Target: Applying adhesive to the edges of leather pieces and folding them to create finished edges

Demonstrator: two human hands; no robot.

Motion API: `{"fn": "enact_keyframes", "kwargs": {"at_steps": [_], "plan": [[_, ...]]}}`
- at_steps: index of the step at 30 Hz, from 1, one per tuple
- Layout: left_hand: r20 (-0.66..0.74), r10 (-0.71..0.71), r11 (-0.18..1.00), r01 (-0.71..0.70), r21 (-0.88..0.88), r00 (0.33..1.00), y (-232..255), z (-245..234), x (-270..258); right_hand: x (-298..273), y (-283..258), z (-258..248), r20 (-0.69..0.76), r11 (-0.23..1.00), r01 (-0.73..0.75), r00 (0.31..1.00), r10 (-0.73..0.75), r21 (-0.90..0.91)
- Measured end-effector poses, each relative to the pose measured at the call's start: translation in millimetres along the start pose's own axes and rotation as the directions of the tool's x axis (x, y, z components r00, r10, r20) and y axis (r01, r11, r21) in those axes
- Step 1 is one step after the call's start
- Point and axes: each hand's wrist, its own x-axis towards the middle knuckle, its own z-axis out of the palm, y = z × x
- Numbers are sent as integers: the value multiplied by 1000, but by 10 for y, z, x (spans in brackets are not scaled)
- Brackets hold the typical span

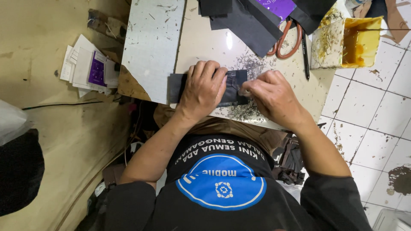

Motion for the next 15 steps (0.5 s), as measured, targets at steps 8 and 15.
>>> {"fn": "enact_keyframes", "kwargs": {"at_steps": [8,15], "plan": [[-3,-1,1000,1,3,1000,21,-18,13,95,10,76,-161,998,-36,986,43,46],[5,-6,1000,6,3,1000,16,-10,17,95,37,170,-97,999,8,995,-13,-49]]}}
